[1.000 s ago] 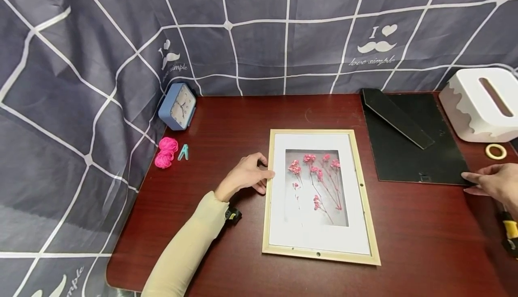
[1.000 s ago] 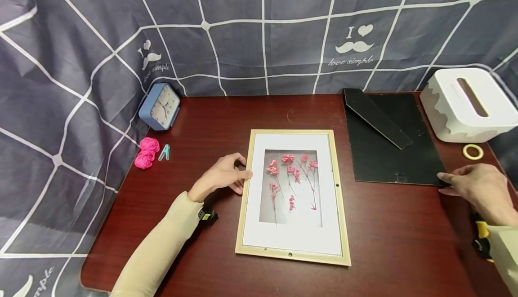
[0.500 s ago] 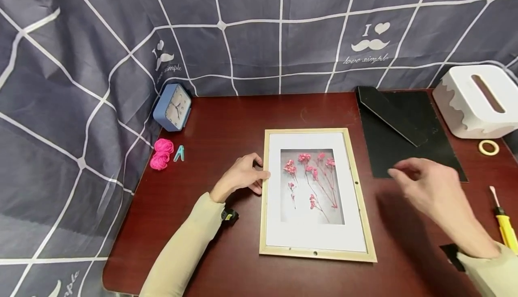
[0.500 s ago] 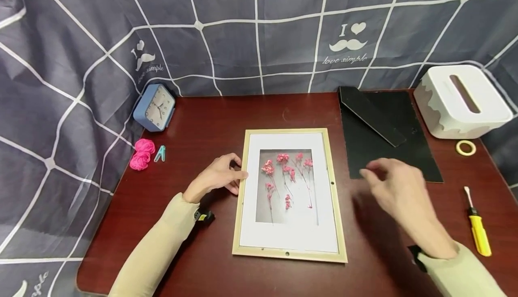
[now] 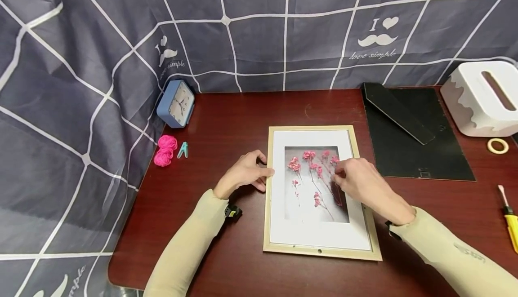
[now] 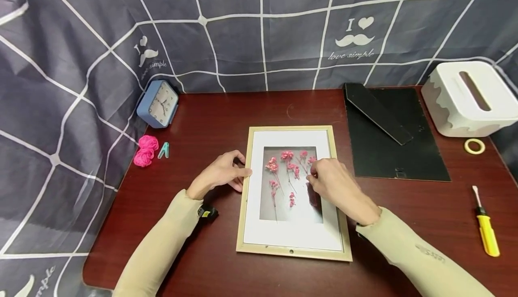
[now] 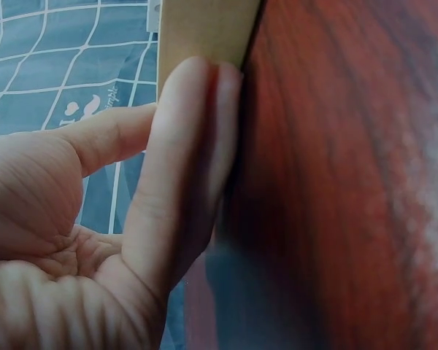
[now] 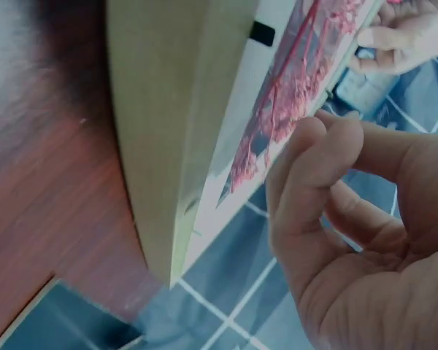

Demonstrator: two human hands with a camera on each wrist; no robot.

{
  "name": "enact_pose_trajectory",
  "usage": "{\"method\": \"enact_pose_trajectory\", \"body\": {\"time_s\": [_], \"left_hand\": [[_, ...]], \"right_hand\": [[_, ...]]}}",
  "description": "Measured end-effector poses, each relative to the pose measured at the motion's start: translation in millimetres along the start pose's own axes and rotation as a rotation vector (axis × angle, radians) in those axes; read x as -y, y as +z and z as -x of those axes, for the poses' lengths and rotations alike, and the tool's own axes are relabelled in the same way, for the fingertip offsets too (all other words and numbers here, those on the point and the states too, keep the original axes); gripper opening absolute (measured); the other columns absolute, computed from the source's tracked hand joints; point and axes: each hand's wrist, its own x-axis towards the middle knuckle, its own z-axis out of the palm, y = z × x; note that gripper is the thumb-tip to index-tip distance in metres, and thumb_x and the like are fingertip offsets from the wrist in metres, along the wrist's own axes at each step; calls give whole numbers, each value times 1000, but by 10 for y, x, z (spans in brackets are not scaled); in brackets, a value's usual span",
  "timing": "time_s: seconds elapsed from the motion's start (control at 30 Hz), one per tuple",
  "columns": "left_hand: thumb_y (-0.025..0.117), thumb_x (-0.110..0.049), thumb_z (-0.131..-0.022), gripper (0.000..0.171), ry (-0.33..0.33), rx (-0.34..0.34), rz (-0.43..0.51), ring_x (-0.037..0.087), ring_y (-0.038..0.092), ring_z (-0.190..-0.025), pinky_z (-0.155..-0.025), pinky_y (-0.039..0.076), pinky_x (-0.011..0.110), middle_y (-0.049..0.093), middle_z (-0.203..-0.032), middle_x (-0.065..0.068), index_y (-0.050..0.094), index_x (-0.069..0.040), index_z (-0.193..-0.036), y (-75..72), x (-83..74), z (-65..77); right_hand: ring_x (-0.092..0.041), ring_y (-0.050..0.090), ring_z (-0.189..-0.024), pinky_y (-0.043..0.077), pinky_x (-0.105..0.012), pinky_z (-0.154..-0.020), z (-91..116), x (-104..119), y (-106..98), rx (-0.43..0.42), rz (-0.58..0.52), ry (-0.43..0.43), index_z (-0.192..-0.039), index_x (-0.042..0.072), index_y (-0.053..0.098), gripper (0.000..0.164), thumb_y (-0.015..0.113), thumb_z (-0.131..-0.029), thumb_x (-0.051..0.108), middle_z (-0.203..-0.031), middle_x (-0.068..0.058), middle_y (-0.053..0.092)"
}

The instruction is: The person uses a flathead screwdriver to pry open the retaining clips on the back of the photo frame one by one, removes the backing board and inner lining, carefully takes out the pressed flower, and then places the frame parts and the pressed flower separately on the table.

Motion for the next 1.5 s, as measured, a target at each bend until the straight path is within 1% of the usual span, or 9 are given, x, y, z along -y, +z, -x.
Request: {"method": "enact_pose_trajectory", "body": {"time_s": [0.17,0.3,0.43,0.6,0.7,0.83,1.0,1.3,1.5], "left_hand": [[75,-6,-101,42,9,7,11,16,74,-61,-61,71,35,71,-82,11,49,7,-133,-3,-11,4],[74,-6,-102,42,6,16,6,16,74,-60,-61,71,35,71,-82,11,50,7,-132,-7,-4,-1],[75,-6,-102,41,1,15,5,16,74,-60,-61,71,34,71,-83,12,50,7,-132,-14,11,-7],[74,-6,-102,41,3,16,12,16,74,-60,-61,71,34,72,-82,11,50,7,-131,-13,6,-5],[75,-6,-101,41,5,18,16,16,74,-59,-60,71,34,72,-82,11,50,7,-131,-8,11,-10],[74,-5,-101,41,10,20,16,16,74,-59,-60,71,34,71,-81,11,50,8,-132,-8,19,-15],[74,-6,-101,42,13,17,22,17,74,-60,-61,71,35,71,-82,11,49,8,-133,-11,12,-11],[75,-5,-101,44,-3,13,25,16,74,-59,-60,71,34,70,-81,11,49,8,-134,-8,4,-18],[75,-6,-101,44,1,6,18,17,74,-59,-61,71,35,71,-81,11,49,7,-134,-8,21,-17]], "right_hand": [[-12,43,-56,32,-24,-51,-82,33,57,73,17,25,-72,10,71,26,76,-98,8,-60,1,51],[-13,44,-55,32,-25,-52,-108,23,97,79,21,33,-62,14,63,38,74,-97,5,-56,2,50],[-13,43,-54,33,-26,-49,-138,-55,185,47,27,12,-59,14,61,38,72,-94,3,-54,3,50],[-13,45,-58,35,-27,-49,-164,-107,227,46,12,9,-68,10,72,26,72,-93,4,-61,2,56],[-17,49,-62,37,-27,-51,-146,-22,130,100,-38,56,-76,7,75,21,70,-96,4,-67,-2,61],[-17,49,-64,35,-26,-52,-112,21,56,138,-49,116,-81,9,74,19,69,-100,9,-69,-2,56],[-16,48,-63,34,-27,-51,-57,24,4,119,-50,138,-88,6,77,15,69,-100,11,-66,-1,54],[-18,53,-67,39,-27,-50,40,-27,-42,100,-114,174,-101,-3,76,17,71,-100,13,-77,-8,65],[-21,57,-71,41,-28,-55,6,-34,-70,68,-73,152,-99,-3,78,16,73,-99,12,-81,-10,71]]}}
